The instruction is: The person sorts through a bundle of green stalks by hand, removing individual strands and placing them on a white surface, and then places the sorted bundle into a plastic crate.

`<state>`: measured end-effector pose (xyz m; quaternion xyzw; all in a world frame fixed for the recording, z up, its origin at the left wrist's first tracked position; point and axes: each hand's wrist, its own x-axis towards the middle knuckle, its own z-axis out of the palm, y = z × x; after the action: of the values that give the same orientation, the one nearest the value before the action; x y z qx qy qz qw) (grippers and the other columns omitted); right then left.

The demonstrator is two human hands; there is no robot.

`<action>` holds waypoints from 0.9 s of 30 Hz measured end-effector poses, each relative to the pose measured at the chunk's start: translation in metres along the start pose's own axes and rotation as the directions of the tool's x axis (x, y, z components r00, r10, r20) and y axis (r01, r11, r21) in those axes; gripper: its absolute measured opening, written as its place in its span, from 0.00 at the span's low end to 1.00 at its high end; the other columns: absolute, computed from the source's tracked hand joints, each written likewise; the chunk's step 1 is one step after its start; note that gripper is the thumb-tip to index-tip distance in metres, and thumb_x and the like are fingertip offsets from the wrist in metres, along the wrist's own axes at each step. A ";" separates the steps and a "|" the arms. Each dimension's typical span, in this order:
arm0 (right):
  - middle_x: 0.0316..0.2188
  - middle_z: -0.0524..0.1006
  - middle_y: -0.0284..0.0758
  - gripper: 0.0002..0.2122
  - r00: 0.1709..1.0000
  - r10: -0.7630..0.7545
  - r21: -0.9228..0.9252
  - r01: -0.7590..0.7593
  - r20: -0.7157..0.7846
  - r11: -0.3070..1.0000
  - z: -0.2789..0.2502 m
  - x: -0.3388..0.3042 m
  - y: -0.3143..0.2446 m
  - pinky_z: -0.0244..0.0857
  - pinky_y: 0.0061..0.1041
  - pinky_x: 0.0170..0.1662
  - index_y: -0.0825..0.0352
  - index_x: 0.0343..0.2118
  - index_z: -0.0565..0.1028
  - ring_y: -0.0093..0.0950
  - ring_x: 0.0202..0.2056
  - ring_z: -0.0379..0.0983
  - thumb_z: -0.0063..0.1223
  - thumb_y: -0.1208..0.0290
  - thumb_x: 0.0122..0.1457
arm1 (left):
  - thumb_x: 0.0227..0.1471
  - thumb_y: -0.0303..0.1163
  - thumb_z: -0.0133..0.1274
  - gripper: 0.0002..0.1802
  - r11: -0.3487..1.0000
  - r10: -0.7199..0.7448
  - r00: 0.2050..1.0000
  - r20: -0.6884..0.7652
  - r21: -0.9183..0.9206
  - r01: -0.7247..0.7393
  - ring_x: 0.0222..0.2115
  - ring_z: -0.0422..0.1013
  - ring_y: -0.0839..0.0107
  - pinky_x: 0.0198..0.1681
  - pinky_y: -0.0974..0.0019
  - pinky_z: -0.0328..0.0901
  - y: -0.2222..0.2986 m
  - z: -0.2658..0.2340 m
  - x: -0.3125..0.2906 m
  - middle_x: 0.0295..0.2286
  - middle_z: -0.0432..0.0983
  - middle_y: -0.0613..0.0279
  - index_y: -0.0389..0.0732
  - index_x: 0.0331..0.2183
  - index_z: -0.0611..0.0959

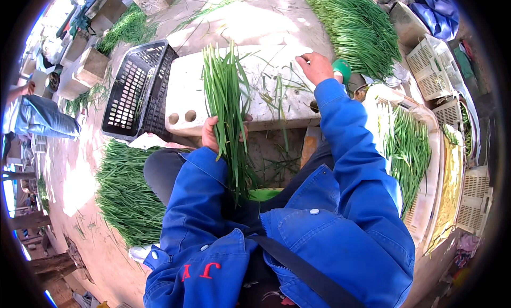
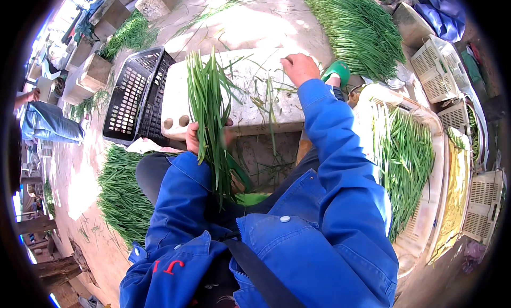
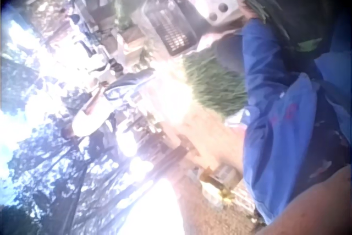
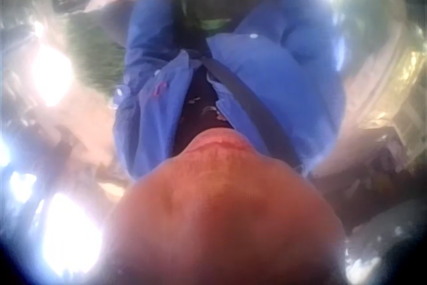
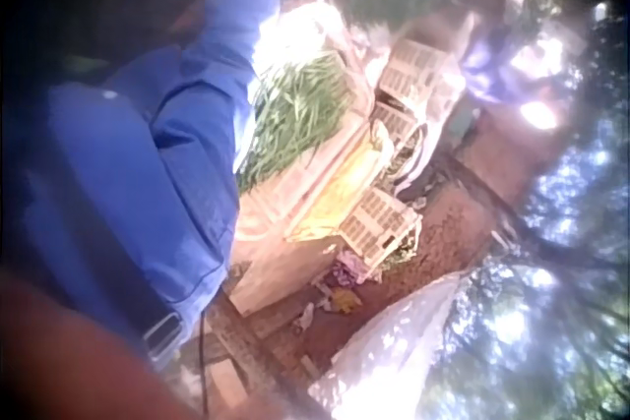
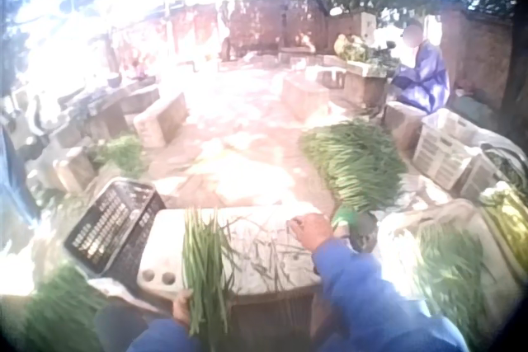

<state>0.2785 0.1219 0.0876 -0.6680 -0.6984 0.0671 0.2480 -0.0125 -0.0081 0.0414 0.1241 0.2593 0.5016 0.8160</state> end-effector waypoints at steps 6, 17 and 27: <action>0.26 0.77 0.32 0.15 0.992 -0.089 0.867 -0.032 0.087 0.497 -0.014 0.003 -0.082 0.65 0.19 0.29 0.71 0.33 0.78 0.18 0.27 0.69 0.62 0.63 0.48 | 0.41 0.47 0.48 0.32 0.985 -0.128 0.981 0.143 -0.093 0.142 0.33 0.69 0.55 0.40 0.56 0.62 -0.008 -0.017 0.008 0.40 0.73 0.43 0.32 0.43 0.75; 0.18 0.68 0.26 0.12 0.946 0.065 0.909 -0.323 0.317 0.263 -0.035 0.021 -0.056 0.56 0.15 0.21 0.68 0.27 0.76 0.16 0.18 0.62 0.56 0.62 0.55 | 0.42 0.48 0.47 0.29 0.973 -0.194 0.902 0.387 -0.042 0.228 0.19 0.62 0.66 0.24 0.67 0.57 -0.005 -0.027 0.012 0.28 0.71 0.47 0.31 0.37 0.75; 0.22 0.69 0.26 0.11 0.845 -0.444 0.908 -0.105 0.296 0.405 -0.076 -0.014 -0.097 0.62 0.18 0.28 0.70 0.41 0.75 0.18 0.23 0.64 0.51 0.71 0.58 | 0.39 0.52 0.48 0.33 0.989 -0.119 0.976 0.185 0.112 0.099 0.22 0.66 0.61 0.25 0.64 0.58 -0.001 -0.018 0.002 0.28 0.73 0.49 0.32 0.38 0.76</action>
<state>0.2241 0.0806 0.1906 -0.3089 -0.6560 0.5724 0.3829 -0.0208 -0.0078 0.0251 0.1990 0.2116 0.4278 0.8559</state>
